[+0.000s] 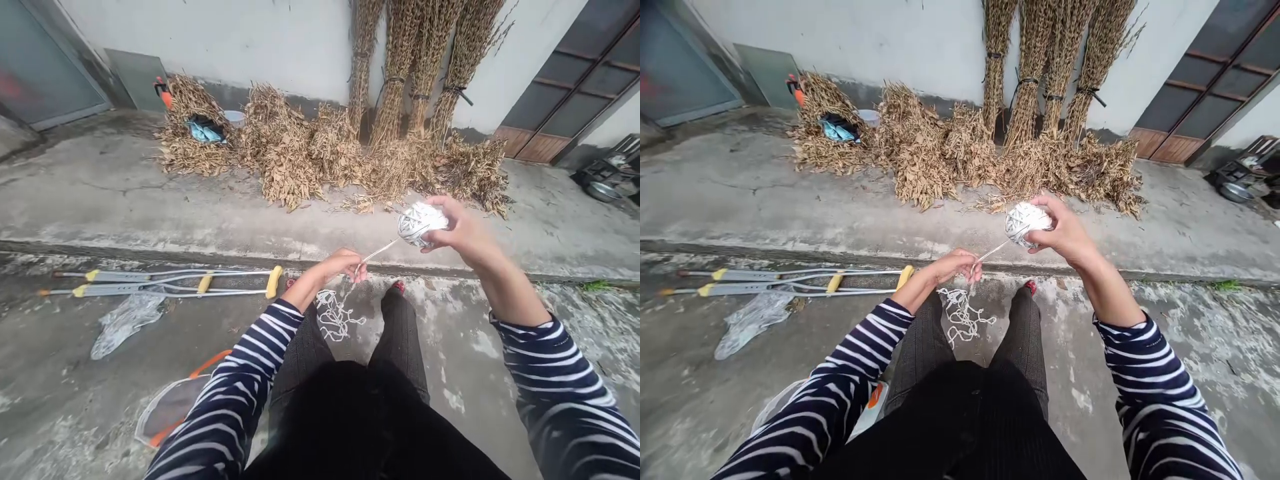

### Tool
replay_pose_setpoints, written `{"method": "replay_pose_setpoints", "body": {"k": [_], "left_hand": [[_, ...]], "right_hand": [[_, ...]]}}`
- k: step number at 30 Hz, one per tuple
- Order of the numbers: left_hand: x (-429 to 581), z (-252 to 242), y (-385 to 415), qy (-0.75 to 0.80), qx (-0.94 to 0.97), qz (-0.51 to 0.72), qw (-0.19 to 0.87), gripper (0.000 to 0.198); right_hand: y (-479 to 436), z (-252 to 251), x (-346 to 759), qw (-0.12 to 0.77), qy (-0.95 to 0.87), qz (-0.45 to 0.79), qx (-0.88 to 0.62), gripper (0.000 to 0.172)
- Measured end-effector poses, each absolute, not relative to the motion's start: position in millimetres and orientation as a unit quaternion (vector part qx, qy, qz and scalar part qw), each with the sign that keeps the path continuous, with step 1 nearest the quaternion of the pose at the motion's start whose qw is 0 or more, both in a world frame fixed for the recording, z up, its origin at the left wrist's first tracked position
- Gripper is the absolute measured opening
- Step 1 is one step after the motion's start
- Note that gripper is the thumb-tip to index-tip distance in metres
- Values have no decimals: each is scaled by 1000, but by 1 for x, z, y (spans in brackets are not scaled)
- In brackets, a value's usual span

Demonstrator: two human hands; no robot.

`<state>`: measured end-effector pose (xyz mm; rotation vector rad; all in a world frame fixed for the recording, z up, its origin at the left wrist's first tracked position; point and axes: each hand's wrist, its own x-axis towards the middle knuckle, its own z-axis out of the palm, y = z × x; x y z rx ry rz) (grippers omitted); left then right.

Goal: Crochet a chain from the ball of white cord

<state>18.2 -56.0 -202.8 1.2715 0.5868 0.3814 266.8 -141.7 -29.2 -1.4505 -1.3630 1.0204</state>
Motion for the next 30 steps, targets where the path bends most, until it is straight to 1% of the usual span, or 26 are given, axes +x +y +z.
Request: {"method": "replay_pose_setpoints", "body": {"k": [2,5,8,10,12,13,14,15,17,19,21,24,25,27,28,30], "left_hand": [[11,-198,-63,231,567,165,773,26],[8,-200,-73,191,550,143,800,31],[16,-212,-73,214,562,120,790,34],[24,-221,-68,319,608,124,716,28],[33,-224,-62,449,654,173,584,14],[37,-222,-60,495,660,211,524,16],[42,-219,-59,517,655,252,490,26],[48,-213,-60,513,641,295,490,36],[64,-199,-65,441,595,380,553,47],[84,-184,-71,333,549,443,626,48],[103,-173,-75,276,518,471,658,39],[119,-165,-76,307,505,465,659,9],[119,-164,-76,318,512,455,655,5],[114,-163,-75,325,537,422,654,19],[110,-164,-74,326,548,405,655,22],[101,-167,-72,339,562,375,655,23]], "right_hand": [[-139,-37,270,453,-542,403,-583,72],[-136,-47,272,495,-493,423,-577,73],[-135,-55,274,550,-437,458,-545,73],[-137,-58,274,570,-425,472,-521,75],[-141,-58,274,569,-440,474,-508,76],[-142,-58,273,562,-457,470,-505,75],[-143,-57,272,553,-476,462,-504,73],[-144,-57,270,544,-494,452,-505,71],[-142,-57,265,529,-519,433,-513,68],[-138,-59,259,520,-521,432,-521,67],[-134,-62,252,513,-513,449,-521,68],[-128,-62,247,507,-496,473,-522,69],[-127,-61,247,506,-489,477,-527,69],[-126,-58,250,497,-479,478,-544,68],[-126,-57,252,487,-478,478,-553,67],[-125,-56,255,463,-488,475,-567,67]]}}
